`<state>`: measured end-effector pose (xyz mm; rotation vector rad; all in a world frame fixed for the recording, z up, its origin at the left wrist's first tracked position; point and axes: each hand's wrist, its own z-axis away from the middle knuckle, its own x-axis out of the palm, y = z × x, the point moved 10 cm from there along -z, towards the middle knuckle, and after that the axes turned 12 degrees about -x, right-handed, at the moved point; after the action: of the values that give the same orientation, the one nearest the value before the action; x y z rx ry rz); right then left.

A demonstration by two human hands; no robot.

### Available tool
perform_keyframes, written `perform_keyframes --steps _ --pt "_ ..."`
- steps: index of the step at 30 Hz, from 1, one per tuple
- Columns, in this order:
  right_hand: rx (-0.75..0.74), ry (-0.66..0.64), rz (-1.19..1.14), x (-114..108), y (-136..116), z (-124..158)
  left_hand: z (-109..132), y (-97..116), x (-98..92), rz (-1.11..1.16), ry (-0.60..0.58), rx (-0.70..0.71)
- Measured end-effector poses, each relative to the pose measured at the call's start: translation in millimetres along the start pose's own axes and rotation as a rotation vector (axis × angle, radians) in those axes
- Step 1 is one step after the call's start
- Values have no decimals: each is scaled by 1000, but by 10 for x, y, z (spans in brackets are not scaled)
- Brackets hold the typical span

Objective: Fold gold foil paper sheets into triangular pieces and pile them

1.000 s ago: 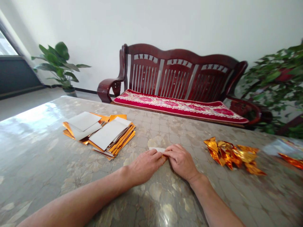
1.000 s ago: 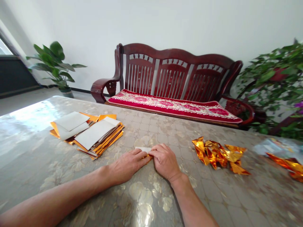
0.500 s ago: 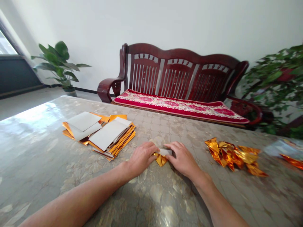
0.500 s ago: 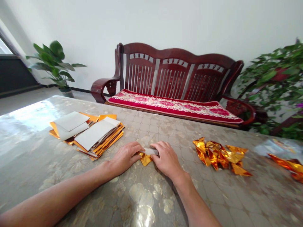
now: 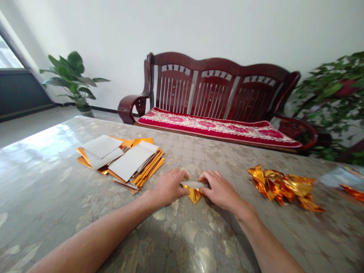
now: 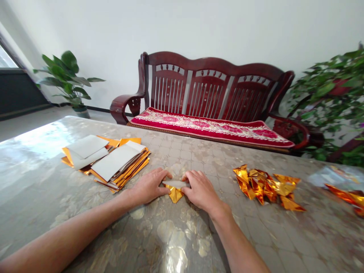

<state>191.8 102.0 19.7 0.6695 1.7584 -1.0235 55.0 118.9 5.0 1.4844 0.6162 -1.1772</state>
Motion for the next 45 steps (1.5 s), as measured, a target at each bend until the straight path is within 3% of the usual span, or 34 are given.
perform_keyframes --steps 9,17,24,30,40,45 --pt "-20 -47 -5 38 -34 -7 -9 -24 -40 36 13 -17" --pt "-13 -38 -60 15 -104 -15 -18 21 -12 43 -5 71" --pt "-116 -75 -43 76 -172 -30 -34 33 -42 82 -2 88" --pt "-131 -32 -49 75 -125 -32 -66 -51 -30 109 10 0" --pt "-116 61 -57 68 -78 41 -19 -39 -65 226 76 124" --pt "-123 108 -58 66 -87 70 -19 -47 -33 161 113 69"
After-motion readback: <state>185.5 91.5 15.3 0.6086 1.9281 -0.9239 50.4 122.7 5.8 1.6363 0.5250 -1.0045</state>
